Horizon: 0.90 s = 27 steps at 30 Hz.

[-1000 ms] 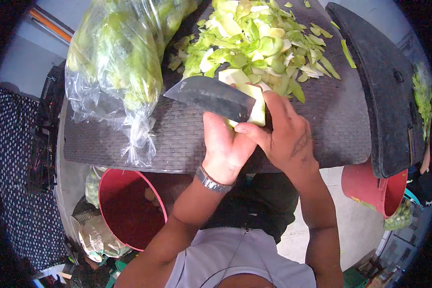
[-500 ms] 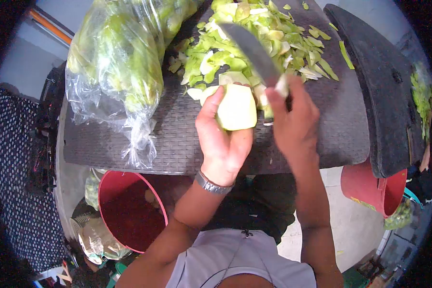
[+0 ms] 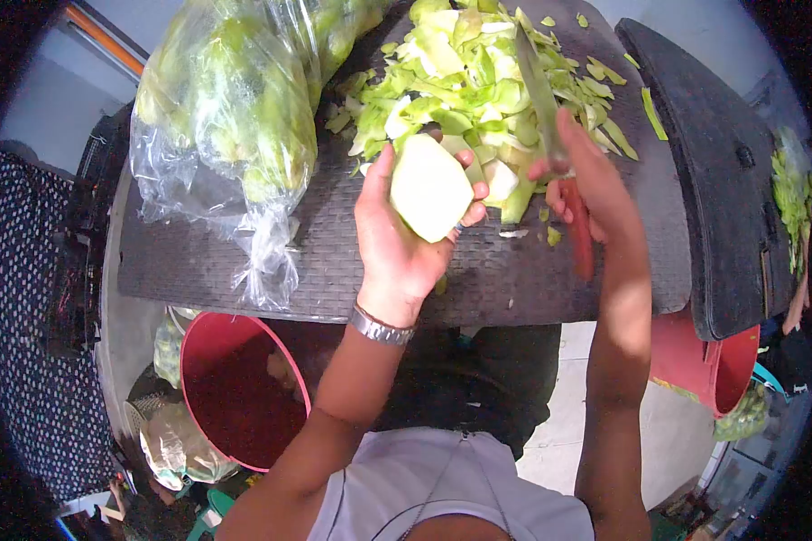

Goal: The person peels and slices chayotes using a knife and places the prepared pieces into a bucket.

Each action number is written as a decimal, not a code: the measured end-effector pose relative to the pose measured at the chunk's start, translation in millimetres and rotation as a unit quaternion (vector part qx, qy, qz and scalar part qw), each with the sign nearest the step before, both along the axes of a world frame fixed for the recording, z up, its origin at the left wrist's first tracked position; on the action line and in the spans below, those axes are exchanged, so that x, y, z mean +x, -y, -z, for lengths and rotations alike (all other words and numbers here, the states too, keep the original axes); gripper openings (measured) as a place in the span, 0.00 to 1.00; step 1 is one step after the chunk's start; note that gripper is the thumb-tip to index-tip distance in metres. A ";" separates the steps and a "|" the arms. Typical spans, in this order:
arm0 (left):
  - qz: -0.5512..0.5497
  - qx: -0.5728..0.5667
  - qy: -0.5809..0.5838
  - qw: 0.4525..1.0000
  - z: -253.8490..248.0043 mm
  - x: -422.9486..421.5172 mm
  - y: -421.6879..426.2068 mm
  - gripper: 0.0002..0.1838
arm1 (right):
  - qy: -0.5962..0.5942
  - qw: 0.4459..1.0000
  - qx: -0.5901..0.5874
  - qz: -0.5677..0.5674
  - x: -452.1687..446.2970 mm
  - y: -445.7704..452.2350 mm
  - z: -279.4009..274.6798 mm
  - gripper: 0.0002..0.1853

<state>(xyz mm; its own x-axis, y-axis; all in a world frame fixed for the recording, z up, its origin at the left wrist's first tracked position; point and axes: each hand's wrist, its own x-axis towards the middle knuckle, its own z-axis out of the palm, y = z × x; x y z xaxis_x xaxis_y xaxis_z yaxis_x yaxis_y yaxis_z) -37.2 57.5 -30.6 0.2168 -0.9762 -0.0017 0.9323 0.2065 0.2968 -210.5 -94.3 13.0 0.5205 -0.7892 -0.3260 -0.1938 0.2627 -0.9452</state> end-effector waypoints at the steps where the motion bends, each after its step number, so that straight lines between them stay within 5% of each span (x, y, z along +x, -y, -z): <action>1: 0.006 -0.003 -0.010 1.000 1.2 2.6 0.1 0.31 | 0.016 1.000 0.007 -0.017 -4.3 -4.6 3.8 0.28; 5: -0.023 0.050 0.016 0.998 -3.9 7.6 8.0 0.32 | 0.074 0.996 -0.005 -0.040 -18.9 -23.5 10.6 0.25; 8: 0.005 0.090 0.020 0.996 -19.3 11.1 6.1 0.31 | 0.011 0.994 -0.021 -0.109 -38.5 -42.4 1.2 0.25; 13: 0.018 0.012 0.040 0.999 -7.3 19.1 9.2 0.28 | 0.027 0.992 -0.029 -0.119 -46.1 -96.7 -15.6 0.40; 17: -0.060 0.105 0.054 0.991 -9.2 11.6 16.2 0.26 | 0.018 0.992 -0.052 -0.109 -35.3 -123.4 -22.8 0.40; 19: -0.024 0.050 0.054 0.997 -8.6 9.8 13.1 0.24 | 0.029 0.995 -0.077 -0.063 -24.6 -126.7 -18.1 0.40; 24: -0.096 0.130 0.057 0.985 -15.0 -7.1 16.5 0.22 | 0.043 0.989 -0.142 -0.016 1.2 -125.8 3.6 0.21; 27: -0.096 0.127 0.061 0.985 -14.4 -8.8 16.8 0.21 | 0.045 0.978 -0.201 -0.026 5.7 -121.1 13.1 0.19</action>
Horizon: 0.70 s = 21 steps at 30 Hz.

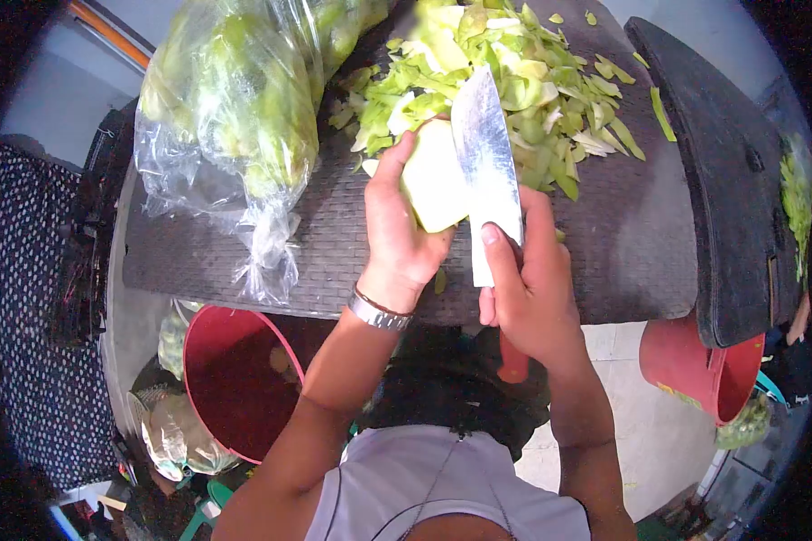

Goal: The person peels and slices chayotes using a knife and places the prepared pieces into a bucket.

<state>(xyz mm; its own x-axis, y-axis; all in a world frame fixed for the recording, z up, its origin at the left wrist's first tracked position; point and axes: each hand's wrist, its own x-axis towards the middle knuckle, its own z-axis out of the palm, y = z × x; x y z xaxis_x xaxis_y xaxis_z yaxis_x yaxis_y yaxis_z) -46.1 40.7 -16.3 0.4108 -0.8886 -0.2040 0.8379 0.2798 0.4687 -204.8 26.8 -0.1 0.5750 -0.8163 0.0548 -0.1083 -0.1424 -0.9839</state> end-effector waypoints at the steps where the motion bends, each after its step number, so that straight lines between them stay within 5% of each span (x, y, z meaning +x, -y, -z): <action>1: -0.008 -0.001 0.004 1.000 -0.4 -0.5 0.1 0.21 | -0.003 1.000 -0.023 0.000 0.7 1.9 2.7 0.19; 21: -0.053 -0.015 0.032 0.998 -4.6 -10.5 1.2 0.23 | -0.069 0.994 -0.081 0.003 6.7 -0.4 3.0 0.13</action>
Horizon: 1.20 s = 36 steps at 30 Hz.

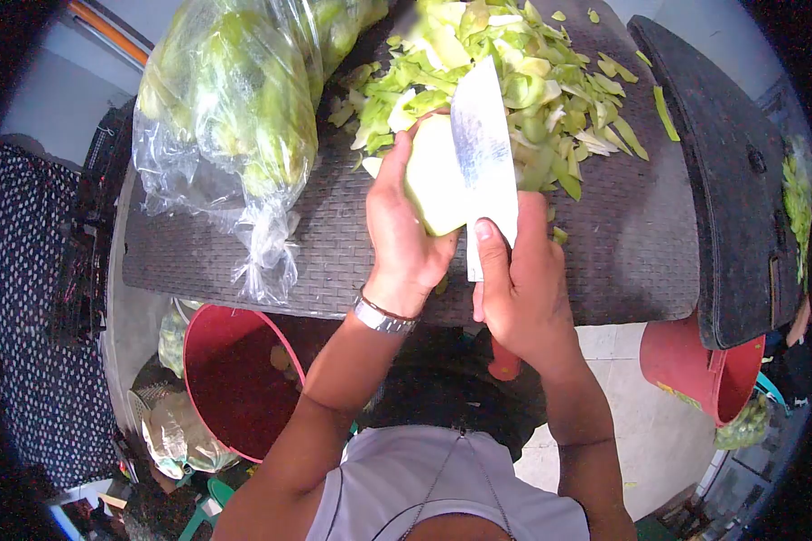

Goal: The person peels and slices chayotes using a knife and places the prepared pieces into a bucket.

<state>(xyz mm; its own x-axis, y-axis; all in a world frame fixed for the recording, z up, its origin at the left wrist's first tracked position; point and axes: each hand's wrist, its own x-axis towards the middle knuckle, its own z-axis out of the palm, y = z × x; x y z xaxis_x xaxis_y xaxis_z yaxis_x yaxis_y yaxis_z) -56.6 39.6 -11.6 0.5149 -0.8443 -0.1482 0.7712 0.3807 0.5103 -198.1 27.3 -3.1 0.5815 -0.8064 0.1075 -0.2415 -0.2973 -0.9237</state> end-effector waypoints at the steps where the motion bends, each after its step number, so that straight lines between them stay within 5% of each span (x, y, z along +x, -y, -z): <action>1: 0.003 0.006 0.001 1.000 0.1 0.1 -0.4 0.23 | -0.008 1.000 0.000 0.000 0.1 -0.3 0.2 0.14; 24: 0.081 -0.033 -0.062 0.994 9.2 -15.9 -3.2 0.29 | -0.002 0.999 0.010 -0.043 -1.9 0.5 12.0 0.13; 27: 0.078 -0.037 0.011 0.996 21.9 -9.6 -5.3 0.30 | 0.016 0.996 0.077 -0.050 -2.6 3.1 15.1 0.10; 30: -0.083 0.050 -0.069 0.993 9.3 -12.1 0.6 0.30 | 0.002 0.984 0.180 -0.015 -10.2 4.4 -10.6 0.11; 31: -0.043 0.002 -0.015 0.999 17.1 -1.9 -3.3 0.29 | -0.008 0.977 0.213 0.004 -13.8 3.7 -20.6 0.11; 32: -0.034 -0.017 -0.010 0.999 22.9 4.4 -4.7 0.28 | 0.009 0.982 0.184 0.034 -17.5 2.1 -20.9 0.13; 34: -0.031 -0.035 -0.037 0.998 22.7 7.1 -5.6 0.26 | -0.028 0.993 -0.108 0.026 -20.7 3.5 -6.9 0.16; 36: -0.042 -0.043 -0.095 0.994 17.8 5.7 -3.0 0.25 | -0.066 0.964 -0.255 0.019 -20.5 -4.5 -2.9 0.22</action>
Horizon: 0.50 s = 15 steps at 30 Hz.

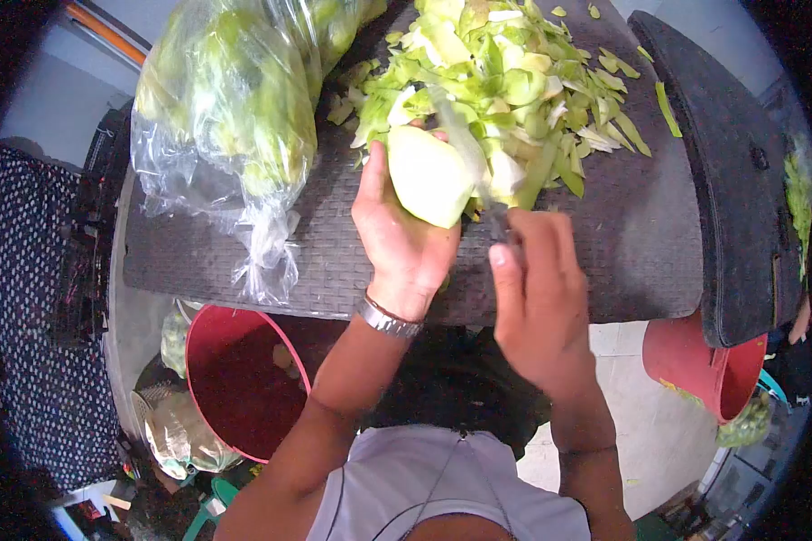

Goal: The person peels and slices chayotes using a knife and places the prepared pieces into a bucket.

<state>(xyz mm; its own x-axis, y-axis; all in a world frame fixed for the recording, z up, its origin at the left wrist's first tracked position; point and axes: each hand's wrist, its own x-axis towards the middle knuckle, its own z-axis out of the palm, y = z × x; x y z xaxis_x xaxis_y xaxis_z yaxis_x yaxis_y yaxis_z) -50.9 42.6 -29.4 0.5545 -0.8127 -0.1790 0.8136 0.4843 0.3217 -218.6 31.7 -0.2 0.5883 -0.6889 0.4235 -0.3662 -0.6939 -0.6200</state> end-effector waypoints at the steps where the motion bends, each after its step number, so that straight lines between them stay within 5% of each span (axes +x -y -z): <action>1: 0.018 -0.038 -0.014 0.999 0.4 -0.3 -0.2 0.25 | -0.010 1.000 -0.010 0.001 1.1 -6.3 -0.6 0.23; 7: 0.060 -0.156 -0.058 0.984 15.3 -1.2 -4.3 0.28 | -0.080 0.995 -0.058 -0.006 1.6 -20.5 -6.0 0.25; 15: 0.050 -0.161 -0.035 0.985 18.3 -5.7 -2.2 0.30 | -0.079 0.995 -0.051 -0.027 2.0 -16.3 -0.6 0.25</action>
